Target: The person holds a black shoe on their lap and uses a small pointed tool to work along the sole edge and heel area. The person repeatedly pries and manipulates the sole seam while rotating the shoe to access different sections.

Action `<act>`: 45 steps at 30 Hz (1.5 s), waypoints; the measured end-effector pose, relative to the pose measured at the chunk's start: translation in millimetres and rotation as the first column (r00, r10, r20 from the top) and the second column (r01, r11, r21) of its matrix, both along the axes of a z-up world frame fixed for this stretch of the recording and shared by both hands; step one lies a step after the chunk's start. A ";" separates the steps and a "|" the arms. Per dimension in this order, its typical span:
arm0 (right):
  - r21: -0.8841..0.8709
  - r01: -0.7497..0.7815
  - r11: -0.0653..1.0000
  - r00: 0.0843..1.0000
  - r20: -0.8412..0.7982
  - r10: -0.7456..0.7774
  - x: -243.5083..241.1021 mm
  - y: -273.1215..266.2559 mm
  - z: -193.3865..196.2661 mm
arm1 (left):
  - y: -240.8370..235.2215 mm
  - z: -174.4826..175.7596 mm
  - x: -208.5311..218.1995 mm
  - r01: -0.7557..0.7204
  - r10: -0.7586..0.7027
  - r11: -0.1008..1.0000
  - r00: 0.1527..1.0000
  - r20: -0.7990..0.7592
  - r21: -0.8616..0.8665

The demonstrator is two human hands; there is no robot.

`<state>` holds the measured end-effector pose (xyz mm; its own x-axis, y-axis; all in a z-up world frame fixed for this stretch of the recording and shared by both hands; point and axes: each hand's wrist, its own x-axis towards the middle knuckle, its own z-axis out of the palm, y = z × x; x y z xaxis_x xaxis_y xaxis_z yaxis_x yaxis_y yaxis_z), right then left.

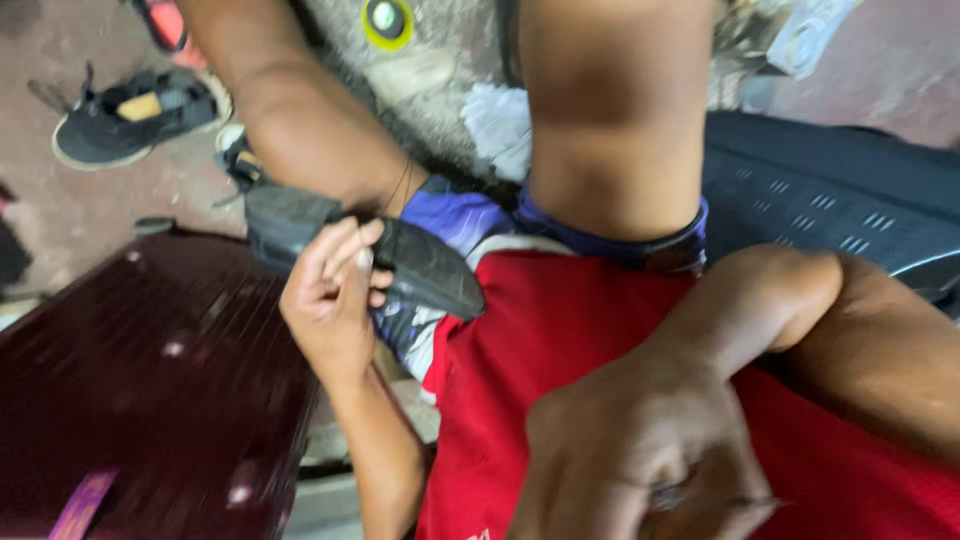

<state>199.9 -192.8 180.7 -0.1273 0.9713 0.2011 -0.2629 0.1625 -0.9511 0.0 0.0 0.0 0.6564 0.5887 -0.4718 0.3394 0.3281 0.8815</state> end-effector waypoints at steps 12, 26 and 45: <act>-0.402 0.307 0.863 0.952 0.144 -0.271 12.7 30.7 -56.5 | -4.0 -6.1 -1.3 -0.015 0.015 0.999 1.000 -0.022 -0.038; -0.686 0.195 0.701 0.866 0.456 0.205 6.5 44.1 -207.6 | -12.3 6.5 7.0 0.011 -0.010 0.999 0.999 0.044 -0.031; -0.076 0.468 0.881 0.380 0.917 -0.123 31.8 60.6 -157.6 | -21.6 22.9 28.2 0.202 -0.203 0.861 0.978 -0.049 0.467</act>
<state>231.6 -132.1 23.0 0.2454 0.9629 -0.1119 0.7348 -0.2601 -0.6265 28.2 -21.6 22.9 0.7856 0.5939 -0.1735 0.3519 -0.1982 0.9148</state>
